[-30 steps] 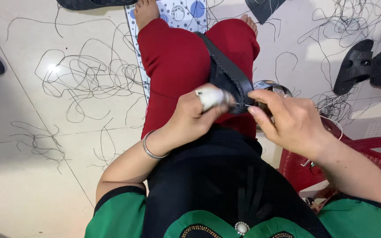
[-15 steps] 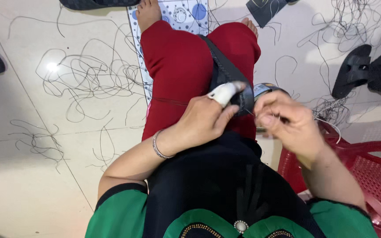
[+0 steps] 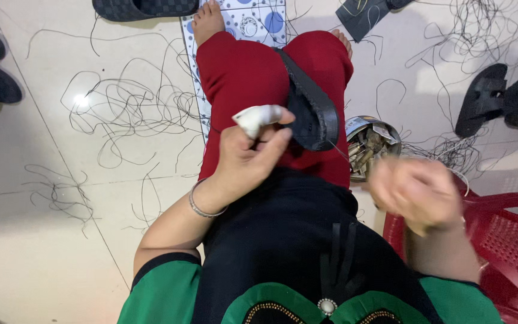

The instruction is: The person stitches the upper part of a shoe to the sole by hand using a needle and thread, pulling the thread tight after each stitch and moving around the edge of the shoe.

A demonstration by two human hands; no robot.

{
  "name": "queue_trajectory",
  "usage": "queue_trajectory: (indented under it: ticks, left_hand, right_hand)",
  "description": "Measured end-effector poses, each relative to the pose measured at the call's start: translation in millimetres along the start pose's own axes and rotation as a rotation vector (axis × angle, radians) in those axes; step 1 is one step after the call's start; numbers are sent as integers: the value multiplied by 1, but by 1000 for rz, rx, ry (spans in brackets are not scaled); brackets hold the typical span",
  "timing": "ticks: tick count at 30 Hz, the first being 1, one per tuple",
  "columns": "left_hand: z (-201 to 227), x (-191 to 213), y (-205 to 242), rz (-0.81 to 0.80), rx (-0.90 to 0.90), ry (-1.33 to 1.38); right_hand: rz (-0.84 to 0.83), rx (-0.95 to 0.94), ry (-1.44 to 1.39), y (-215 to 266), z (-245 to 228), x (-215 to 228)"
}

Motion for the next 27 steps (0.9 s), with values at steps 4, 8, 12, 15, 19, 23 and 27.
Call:
queue_trajectory:
  ticks: [4, 8, 12, 15, 19, 23, 27]
  left_hand:
    - [-1, 4, 0, 68, 19, 167]
    - [-7, 0, -3, 184, -218, -64]
    - [-5, 15, -17, 428, -613, -720]
    - [-11, 16, -20, 414, -596, -613]
    - [4, 17, -15, 270, -405, -233]
    - [16, 15, -3, 103, -238, -80]
    - [13, 12, 3, 38, -204, 52]
  right_hand:
    - [33, 57, 130, 8, -9, 11]
    - [210, 136, 388, -17, 26, -5]
    - [83, 273, -236, 10, 39, 32]
    - [-28, 312, -267, 17, 32, 49]
    - [184, 202, 538, -16, 29, 14]
    - [89, 256, -8, -1, 16, 1]
    - [22, 266, -54, 1, 15, 24]
Point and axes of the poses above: each hand's wrist, its own y-axis away from the middle knuckle, its own x-axis out of the back of the hand, z = x × y, the point moved 2 cm from there along -y, towards the middle knuckle, and after that the axes turned 2 degrees about -z, right-handed, at the moved point
